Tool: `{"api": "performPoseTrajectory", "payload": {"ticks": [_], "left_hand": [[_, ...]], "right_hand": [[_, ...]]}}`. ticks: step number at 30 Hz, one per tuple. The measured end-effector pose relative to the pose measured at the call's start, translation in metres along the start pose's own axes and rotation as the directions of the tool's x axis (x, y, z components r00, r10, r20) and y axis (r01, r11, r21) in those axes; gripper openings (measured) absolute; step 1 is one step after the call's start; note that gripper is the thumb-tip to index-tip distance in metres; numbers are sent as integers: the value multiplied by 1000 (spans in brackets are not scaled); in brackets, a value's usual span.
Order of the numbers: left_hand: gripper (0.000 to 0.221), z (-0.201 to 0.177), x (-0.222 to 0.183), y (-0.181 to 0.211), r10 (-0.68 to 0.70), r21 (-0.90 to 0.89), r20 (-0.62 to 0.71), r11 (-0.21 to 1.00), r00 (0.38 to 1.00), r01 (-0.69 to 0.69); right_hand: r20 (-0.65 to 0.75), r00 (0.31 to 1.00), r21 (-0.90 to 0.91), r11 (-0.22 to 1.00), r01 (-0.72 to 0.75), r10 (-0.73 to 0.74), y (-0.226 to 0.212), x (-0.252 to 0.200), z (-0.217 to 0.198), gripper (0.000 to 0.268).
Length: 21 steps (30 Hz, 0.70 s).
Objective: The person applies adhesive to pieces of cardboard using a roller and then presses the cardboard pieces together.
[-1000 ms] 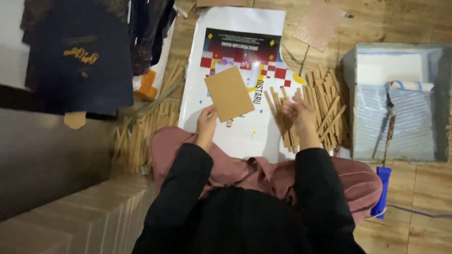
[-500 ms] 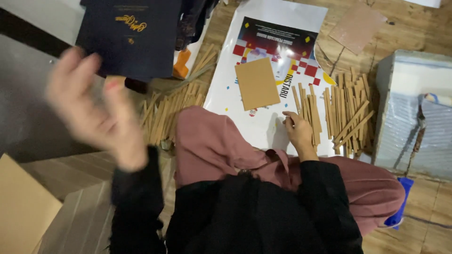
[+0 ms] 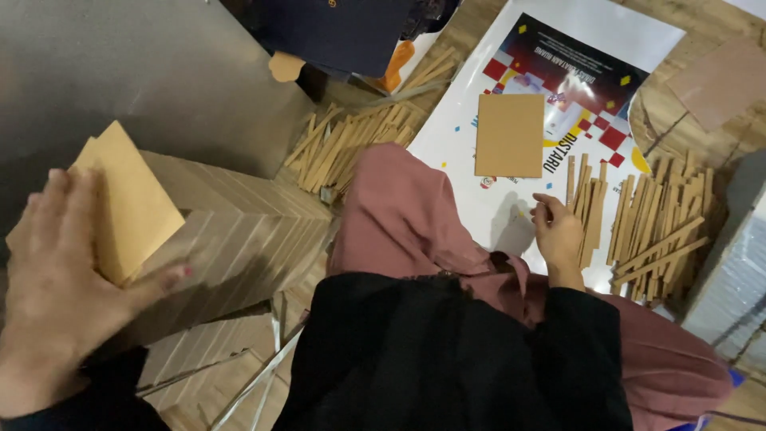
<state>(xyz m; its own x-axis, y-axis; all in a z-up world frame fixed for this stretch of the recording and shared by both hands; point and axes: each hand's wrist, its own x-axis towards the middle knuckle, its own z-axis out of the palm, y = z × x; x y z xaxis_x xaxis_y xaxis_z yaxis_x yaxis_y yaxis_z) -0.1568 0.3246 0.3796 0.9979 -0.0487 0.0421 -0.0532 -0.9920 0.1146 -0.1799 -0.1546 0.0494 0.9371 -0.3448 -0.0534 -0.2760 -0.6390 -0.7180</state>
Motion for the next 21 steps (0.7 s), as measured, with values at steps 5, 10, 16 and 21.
{"api": "performPoseTrajectory", "payload": {"ticks": [5,10,16,21], "left_hand": [[98,-4,-1,-12,269,-37,-32,962,962,-271],[96,7,9,-39,241,-202,17,951,970,-233],[79,9,18,-44,189,-164,108,972,976,-170],[102,17,3,-37,360,-203,-93,906,928,-372]], "right_hand": [[-31,999,-17,1000,-22,21,23,1,5,23],[-44,999,-20,1000,-8,8,22,0,2,24],[-51,999,-42,999,5,-7,23,1,3,23],[-52,999,-26,1000,7,-9,22,0,1,24]]}}
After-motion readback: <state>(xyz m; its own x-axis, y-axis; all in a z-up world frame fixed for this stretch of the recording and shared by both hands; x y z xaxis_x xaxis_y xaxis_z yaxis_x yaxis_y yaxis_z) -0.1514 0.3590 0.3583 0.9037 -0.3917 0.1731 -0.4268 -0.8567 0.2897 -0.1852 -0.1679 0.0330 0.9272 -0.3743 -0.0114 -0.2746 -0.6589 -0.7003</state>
